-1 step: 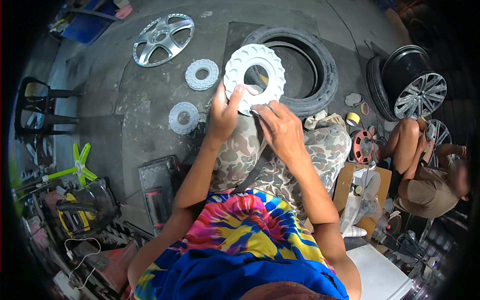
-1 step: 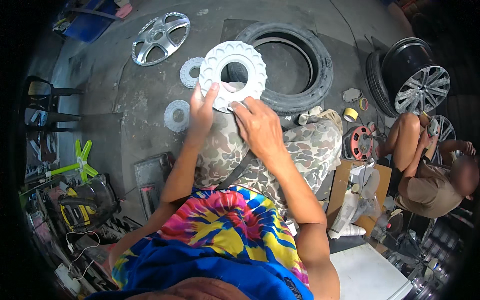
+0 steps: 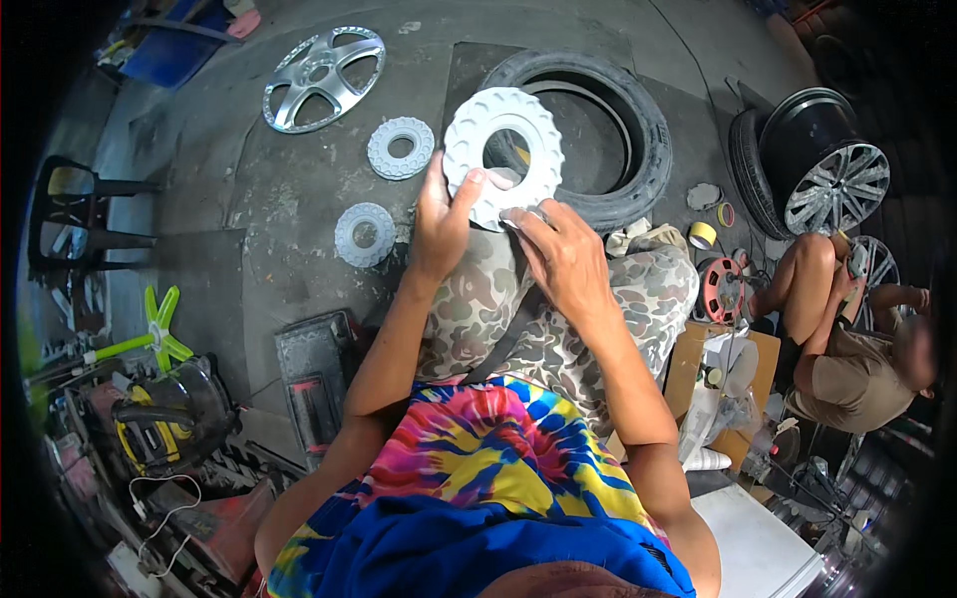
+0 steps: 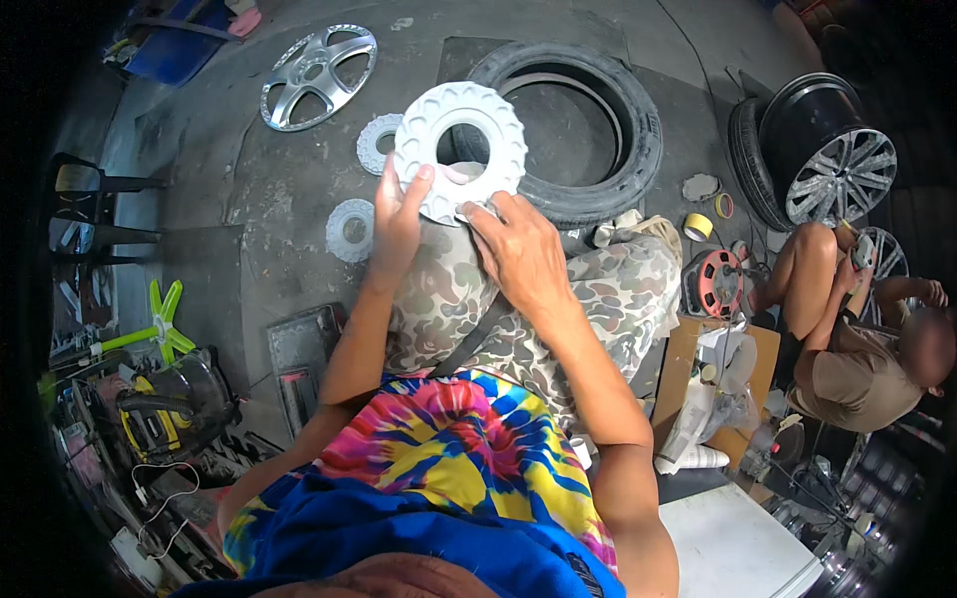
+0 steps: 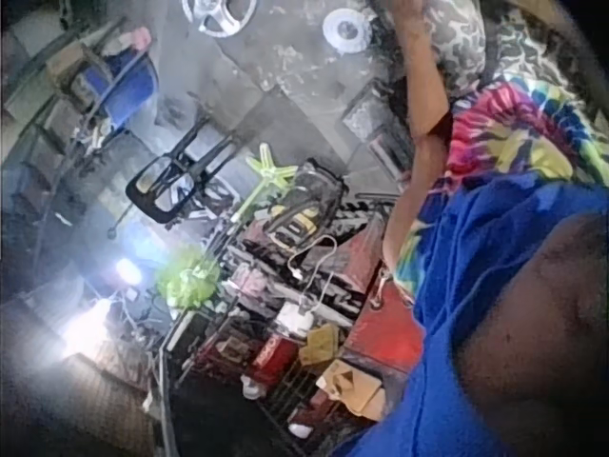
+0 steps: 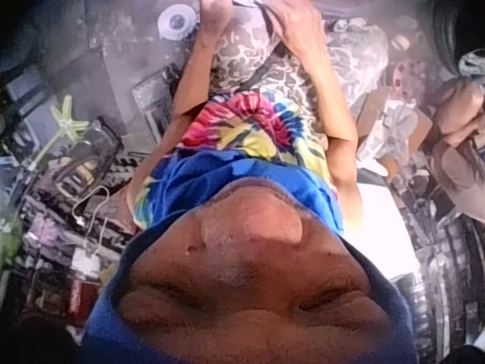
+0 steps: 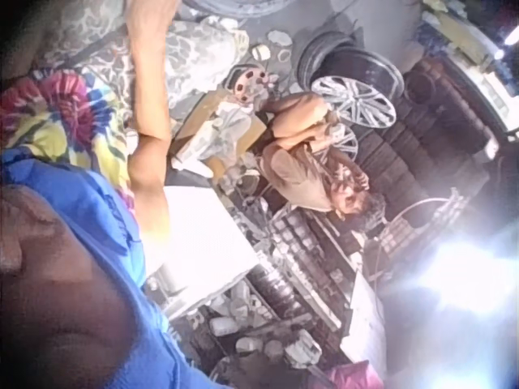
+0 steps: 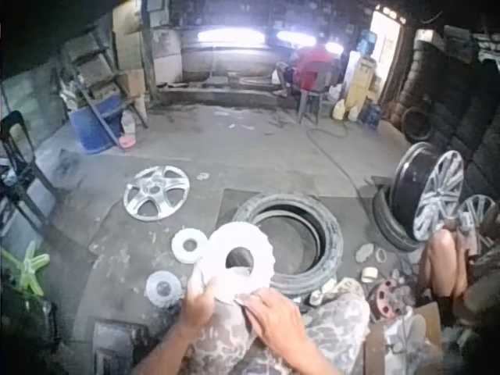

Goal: The person sits on the floor and sands a white wheel hub with a sanding block, rotating the hub to reach different areas. Another person works on a separate wheel in the background.

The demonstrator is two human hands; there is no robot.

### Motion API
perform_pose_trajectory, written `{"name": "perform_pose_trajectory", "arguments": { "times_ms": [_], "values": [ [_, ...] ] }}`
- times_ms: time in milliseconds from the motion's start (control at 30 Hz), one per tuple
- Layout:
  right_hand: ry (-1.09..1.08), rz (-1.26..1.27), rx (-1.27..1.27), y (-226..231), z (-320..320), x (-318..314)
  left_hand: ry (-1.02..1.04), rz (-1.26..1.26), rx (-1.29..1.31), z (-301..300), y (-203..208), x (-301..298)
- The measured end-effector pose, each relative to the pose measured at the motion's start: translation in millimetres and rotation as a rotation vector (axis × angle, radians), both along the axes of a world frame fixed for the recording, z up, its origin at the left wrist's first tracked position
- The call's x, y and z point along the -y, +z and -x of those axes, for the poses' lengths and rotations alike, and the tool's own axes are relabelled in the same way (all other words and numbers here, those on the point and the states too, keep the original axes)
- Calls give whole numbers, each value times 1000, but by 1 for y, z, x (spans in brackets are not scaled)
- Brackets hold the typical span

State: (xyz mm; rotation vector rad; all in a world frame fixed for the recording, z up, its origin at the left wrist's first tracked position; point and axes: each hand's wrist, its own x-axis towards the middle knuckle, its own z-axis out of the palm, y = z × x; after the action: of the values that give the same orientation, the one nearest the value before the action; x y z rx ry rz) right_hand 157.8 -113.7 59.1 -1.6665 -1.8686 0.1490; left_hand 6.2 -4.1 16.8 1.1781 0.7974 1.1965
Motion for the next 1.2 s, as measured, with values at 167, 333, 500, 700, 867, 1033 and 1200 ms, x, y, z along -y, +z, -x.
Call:
{"name": "perform_pose_trajectory", "arguments": {
  "times_ms": [167,333,500,700,867,1033,1200],
  "values": [
    [-62,-25,-202,-9,16,13,-119,90,-109,11,-6,-7],
    [-110,110,-504,-16,21,19,-115,-48,-162,9,-10,-3],
    [-72,-61,-561,-8,22,15,-114,-87,-194,6,-3,-2],
    [-43,22,-486,-14,33,14,-92,-140,-220,8,-7,-2],
    [-19,-24,-558,-14,26,14,-137,-59,-187,9,-6,-5],
    [-61,-21,-515,-14,32,6,-132,-120,-248,9,-2,-2],
    [-4,157,-791,-15,17,18,-93,-51,-186,7,-11,-3]
  ]
}}
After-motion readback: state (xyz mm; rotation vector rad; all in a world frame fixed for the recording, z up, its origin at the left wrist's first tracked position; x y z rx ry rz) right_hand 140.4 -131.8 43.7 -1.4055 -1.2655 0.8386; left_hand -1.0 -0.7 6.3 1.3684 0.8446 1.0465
